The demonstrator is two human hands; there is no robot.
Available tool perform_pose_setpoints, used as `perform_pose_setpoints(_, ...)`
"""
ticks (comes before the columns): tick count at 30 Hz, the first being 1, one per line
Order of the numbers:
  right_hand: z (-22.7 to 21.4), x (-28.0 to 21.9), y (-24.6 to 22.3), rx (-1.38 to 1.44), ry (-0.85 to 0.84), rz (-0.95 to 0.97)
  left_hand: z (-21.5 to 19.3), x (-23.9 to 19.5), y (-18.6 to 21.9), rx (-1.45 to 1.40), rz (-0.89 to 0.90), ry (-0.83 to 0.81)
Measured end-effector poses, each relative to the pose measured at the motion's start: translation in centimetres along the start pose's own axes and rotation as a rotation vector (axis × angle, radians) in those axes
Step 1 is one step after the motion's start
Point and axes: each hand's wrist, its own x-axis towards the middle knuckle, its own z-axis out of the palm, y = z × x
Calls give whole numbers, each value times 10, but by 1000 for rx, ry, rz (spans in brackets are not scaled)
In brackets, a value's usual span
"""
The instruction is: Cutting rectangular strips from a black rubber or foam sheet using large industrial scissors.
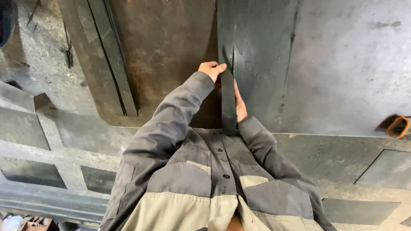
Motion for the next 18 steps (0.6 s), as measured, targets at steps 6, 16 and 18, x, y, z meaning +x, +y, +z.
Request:
perform_pose_setpoints(6,-1,32,-13,-237,-31,-62,-1,2,-4,-7,74,-54)
perform_pose_setpoints(16,7,36,-9,-227,42,-57,-7,-3,-5,-17,63,-69)
perform_pose_setpoints(18,12,36,-11,-206,70,-18,-8,-9,6,-25,55,-74)
